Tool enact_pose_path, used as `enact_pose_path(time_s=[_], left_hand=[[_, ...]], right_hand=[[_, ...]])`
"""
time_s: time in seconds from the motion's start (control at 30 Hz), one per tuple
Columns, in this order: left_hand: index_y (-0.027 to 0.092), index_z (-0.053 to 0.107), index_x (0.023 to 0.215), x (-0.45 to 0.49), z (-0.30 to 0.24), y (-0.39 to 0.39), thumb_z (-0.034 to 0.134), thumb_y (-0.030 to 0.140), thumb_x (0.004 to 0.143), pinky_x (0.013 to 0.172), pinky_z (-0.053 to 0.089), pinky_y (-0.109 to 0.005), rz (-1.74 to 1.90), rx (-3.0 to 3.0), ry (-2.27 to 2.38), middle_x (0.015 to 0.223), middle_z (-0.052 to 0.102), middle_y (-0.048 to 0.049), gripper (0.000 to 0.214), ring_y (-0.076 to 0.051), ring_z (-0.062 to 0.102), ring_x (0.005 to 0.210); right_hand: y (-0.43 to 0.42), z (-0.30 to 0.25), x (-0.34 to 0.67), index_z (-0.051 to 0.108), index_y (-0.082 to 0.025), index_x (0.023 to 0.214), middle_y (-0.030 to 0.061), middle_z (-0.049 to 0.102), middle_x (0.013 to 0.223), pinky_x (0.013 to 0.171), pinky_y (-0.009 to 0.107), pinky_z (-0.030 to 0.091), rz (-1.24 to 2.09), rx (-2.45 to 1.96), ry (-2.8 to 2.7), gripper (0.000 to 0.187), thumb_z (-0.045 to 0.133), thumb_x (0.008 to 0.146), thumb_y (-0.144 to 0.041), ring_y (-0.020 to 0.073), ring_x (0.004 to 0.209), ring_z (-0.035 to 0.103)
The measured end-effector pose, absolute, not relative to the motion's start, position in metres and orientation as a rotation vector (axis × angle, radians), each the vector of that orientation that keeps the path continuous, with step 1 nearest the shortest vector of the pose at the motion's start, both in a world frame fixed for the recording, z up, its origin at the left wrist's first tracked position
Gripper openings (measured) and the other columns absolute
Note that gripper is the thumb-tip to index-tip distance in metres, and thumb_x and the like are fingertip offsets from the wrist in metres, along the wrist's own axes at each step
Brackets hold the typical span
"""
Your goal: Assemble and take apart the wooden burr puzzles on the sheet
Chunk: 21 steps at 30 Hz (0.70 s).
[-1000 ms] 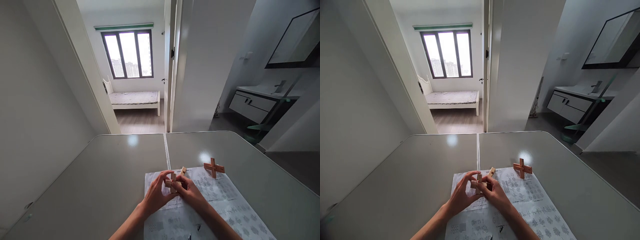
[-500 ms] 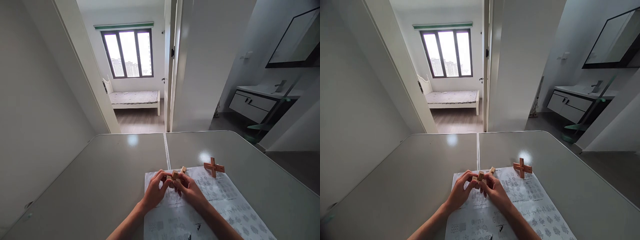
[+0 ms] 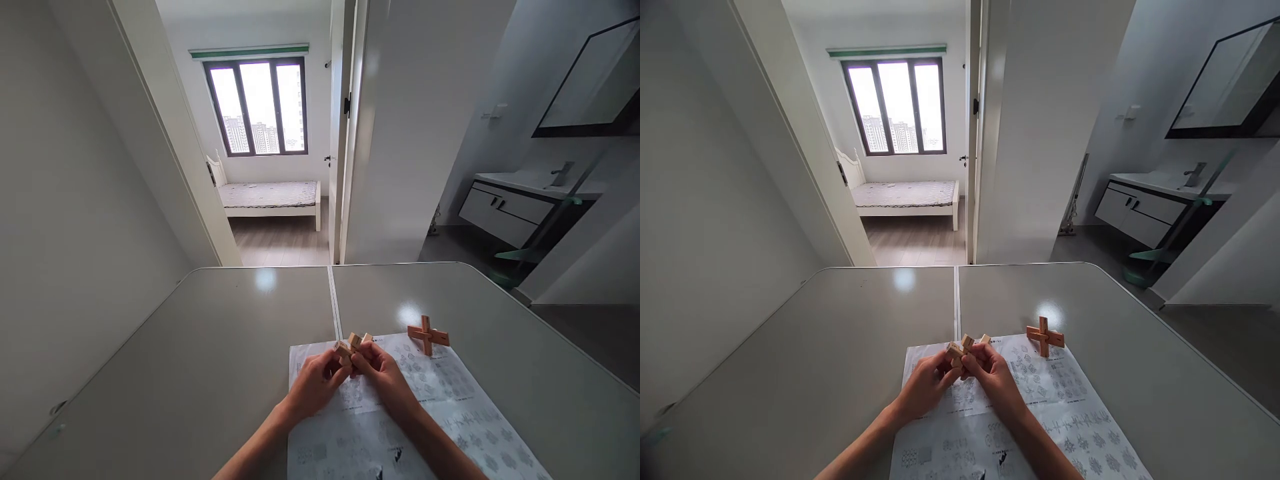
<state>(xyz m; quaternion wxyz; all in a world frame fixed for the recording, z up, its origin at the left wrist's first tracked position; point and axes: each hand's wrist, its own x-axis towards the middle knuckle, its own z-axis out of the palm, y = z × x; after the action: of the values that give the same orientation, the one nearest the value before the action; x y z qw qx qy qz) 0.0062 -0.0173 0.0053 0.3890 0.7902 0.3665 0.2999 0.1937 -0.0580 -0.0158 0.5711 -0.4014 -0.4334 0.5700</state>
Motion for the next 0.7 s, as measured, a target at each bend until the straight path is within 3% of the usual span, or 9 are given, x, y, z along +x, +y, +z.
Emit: enact_pose_path(time_s=[0.13, 0.33, 0.5, 0.7], left_hand=[[0.019, 0.069, 0.085, 0.0058, 0.0095, -0.0171, 0.055, 0.042, 0.105, 0.060, 0.041, -0.022, 0.798, 1.995, 0.933, 0.074, 0.068, -0.0008, 0.034, -0.011, 0.050, 0.060], [0.018, 0.067, 0.079, 0.0041, 0.0124, -0.0169, 0.057, 0.043, 0.104, 0.059, 0.040, -0.022, 0.884, 1.958, 0.950, 0.066, 0.059, 0.0007, 0.037, -0.011, 0.049, 0.059], [0.018, 0.064, 0.078, 0.0043, 0.0129, -0.0178, 0.055, 0.044, 0.105, 0.061, 0.043, -0.022, 0.875, 1.950, 0.933, 0.068, 0.061, 0.0001, 0.038, -0.012, 0.052, 0.060], [0.019, 0.059, 0.081, 0.0026, 0.0115, -0.0165, 0.053, 0.043, 0.105, 0.058, 0.042, -0.021, 0.829, 1.866, 0.872, 0.063, 0.053, 0.0034, 0.033, -0.011, 0.049, 0.057]], right_hand=[[-0.0580, -0.0162, 0.1920, 0.070, -0.020, 0.100, 0.0077, 0.075, 0.095, 0.085, 0.039, 0.056, 1.284, -0.973, -1.067, 0.039, 0.077, 0.091, -0.057, 0.0245, 0.086, 0.069], [-0.0605, -0.0202, 0.1886, 0.066, -0.021, 0.096, 0.0029, 0.066, 0.080, 0.064, 0.031, 0.049, 1.123, -1.099, -1.220, 0.043, 0.068, 0.096, -0.063, 0.0184, 0.066, 0.058], [-0.0629, -0.0215, 0.1874, 0.063, -0.021, 0.095, 0.0024, 0.064, 0.080, 0.060, 0.030, 0.045, 1.107, -1.083, -1.289, 0.039, 0.061, 0.102, -0.059, 0.0159, 0.062, 0.054], [-0.0615, -0.0218, 0.1857, 0.057, -0.022, 0.086, -0.0042, 0.048, 0.066, 0.056, 0.028, 0.036, 1.184, -1.008, -1.228, 0.041, 0.063, 0.100, -0.060, 0.0139, 0.058, 0.042]])
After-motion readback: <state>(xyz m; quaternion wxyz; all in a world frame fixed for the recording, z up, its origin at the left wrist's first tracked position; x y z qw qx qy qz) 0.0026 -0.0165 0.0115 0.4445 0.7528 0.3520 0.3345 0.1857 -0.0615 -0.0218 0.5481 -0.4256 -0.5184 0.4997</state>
